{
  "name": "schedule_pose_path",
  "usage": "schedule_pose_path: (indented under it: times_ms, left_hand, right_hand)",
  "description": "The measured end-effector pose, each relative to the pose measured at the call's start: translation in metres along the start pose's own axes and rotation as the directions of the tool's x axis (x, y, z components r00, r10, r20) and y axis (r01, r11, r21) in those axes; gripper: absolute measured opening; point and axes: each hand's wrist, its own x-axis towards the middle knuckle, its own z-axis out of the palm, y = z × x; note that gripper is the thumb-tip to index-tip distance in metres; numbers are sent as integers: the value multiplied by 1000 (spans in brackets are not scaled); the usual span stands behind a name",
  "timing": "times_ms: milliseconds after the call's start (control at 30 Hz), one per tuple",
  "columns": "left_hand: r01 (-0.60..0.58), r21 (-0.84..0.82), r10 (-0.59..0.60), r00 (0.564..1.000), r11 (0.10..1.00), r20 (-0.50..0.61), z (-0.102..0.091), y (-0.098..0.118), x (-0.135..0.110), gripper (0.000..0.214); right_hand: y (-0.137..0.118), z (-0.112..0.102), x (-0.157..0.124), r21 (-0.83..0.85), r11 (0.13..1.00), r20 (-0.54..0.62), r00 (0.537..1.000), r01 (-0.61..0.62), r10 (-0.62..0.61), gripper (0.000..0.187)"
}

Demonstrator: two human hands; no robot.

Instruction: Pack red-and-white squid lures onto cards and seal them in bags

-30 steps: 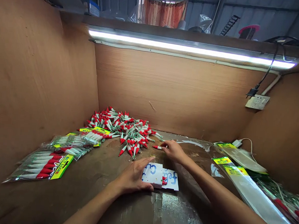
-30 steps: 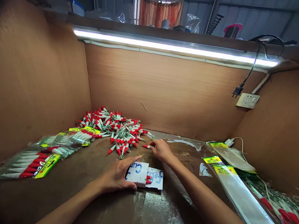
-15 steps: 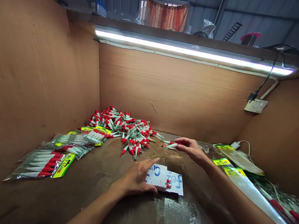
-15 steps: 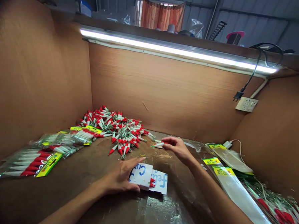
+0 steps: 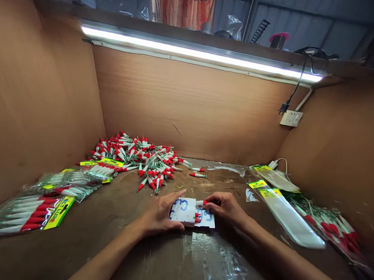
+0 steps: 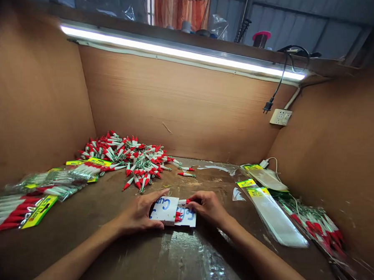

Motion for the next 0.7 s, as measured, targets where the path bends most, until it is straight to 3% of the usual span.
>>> schedule_pose_path:
  times_ms: [100,200,267,333,400,600,700]
  left_hand:
    - [9,13,-10,1000,1000,21,3,-1,-1,106]
    - [22,19,-22,1000,1000,14,3,-4,-1,106]
    - [27,14,-27,1000,1000,11,1,-4,-1,106]
    - [26,8,-26,1000,1000,17,0,-3,0,105]
    - [25,1,-25,999,1000,28,0,-2,0,105]
    - [41,2,-41,998,999,38,0,-5,-1,107]
    - [33,10,-33,999,999,30,0,-5,-2,107]
  right_hand:
    - [-16,14,9,-145,983,51,993,114,-107,14]
    - [-17,10,25,-90,954,279,927,285,-250,13]
    - [-9,1,43,-76,954,368,898,288,-242,18]
    - [2,-7,67,-186,963,312,941,194,-129,24]
    - [13,-6,95,-316,944,183,983,93,-35,28]
    - [19,21,156,-424,905,103,995,33,12,26]
    - [19,8,162,-384,923,33,999,-13,28,28]
